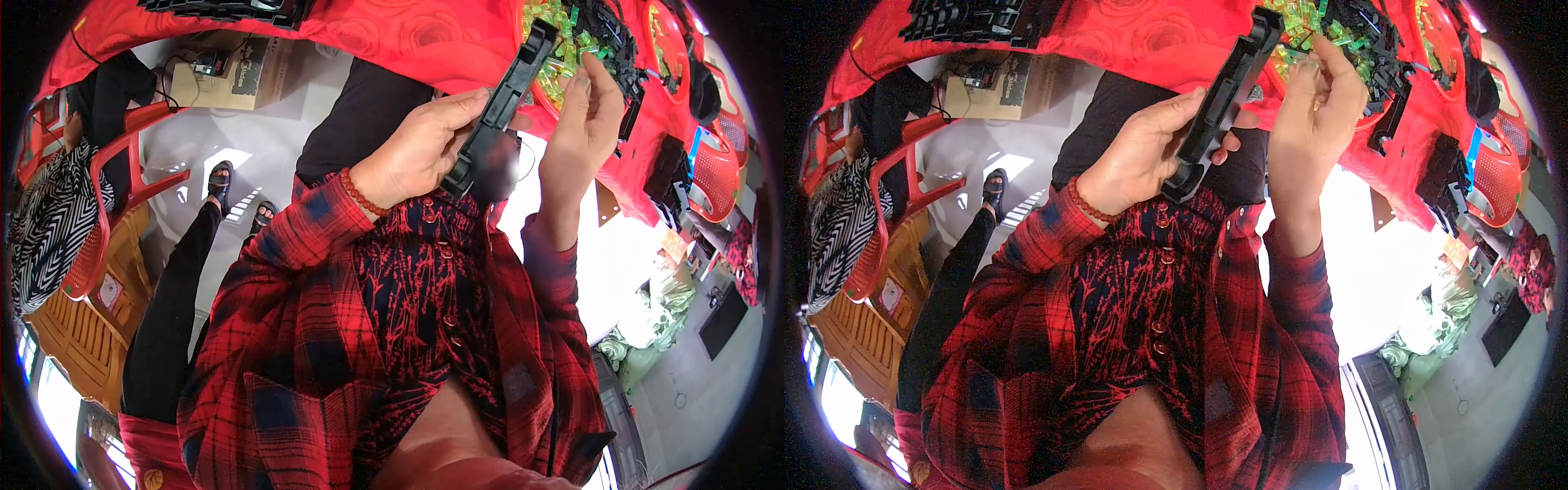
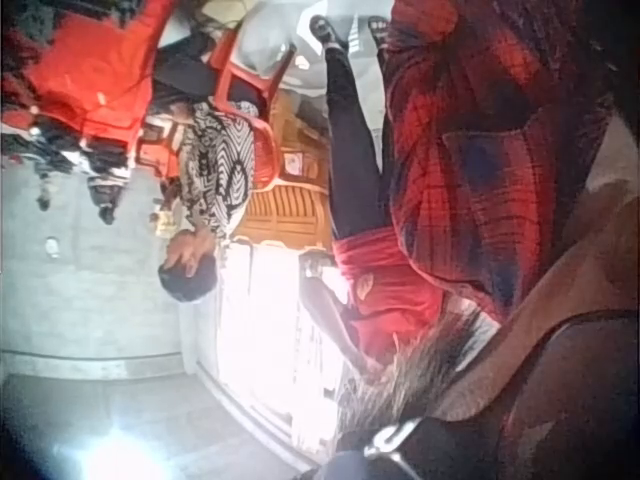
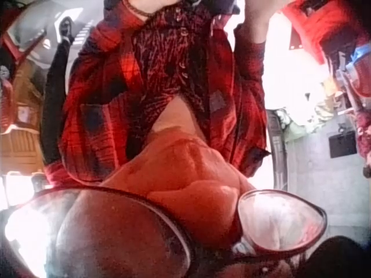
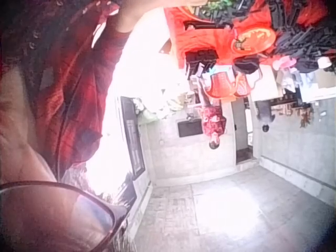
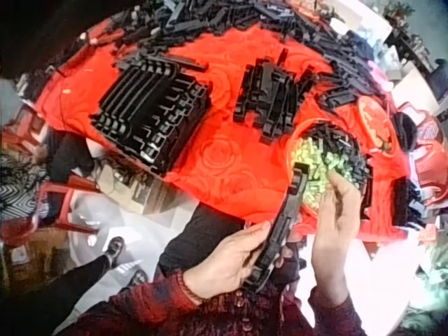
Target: The person assembles level components by taking small vials from a dish and inserting them into black plastic housings by hand.
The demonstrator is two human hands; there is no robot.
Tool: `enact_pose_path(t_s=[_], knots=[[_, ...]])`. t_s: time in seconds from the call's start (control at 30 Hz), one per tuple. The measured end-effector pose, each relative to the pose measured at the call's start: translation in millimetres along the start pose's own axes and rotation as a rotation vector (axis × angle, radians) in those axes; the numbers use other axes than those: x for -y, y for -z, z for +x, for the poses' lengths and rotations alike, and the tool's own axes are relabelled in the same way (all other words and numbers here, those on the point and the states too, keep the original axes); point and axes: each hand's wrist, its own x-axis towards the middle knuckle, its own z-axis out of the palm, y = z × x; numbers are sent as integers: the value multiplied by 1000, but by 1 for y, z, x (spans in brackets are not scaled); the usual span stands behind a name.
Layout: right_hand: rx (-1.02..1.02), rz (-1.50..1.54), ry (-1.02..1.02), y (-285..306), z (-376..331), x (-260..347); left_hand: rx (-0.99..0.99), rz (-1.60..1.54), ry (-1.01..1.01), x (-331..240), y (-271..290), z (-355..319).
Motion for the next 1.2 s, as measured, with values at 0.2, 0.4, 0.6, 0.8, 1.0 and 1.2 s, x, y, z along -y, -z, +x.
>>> enact_pose_path(t_s=[0.2,0.4,0.6,0.8,1.0,1.2], knots=[[219,-172,189,4,-3,16,-68,89,-16,-1,1,1],[269,-303,237,1,-11,13,-101,143,-71,2,3,1],[321,-479,373,-3,-13,16,-163,268,-91,2,2,0],[259,-258,254,-6,-15,10,-196,518,-187,5,5,0],[292,223,-233,-18,-4,2,-143,681,-207,5,8,0],[362,395,-364,-21,-9,5,-188,613,-141,1,-1,-2]])
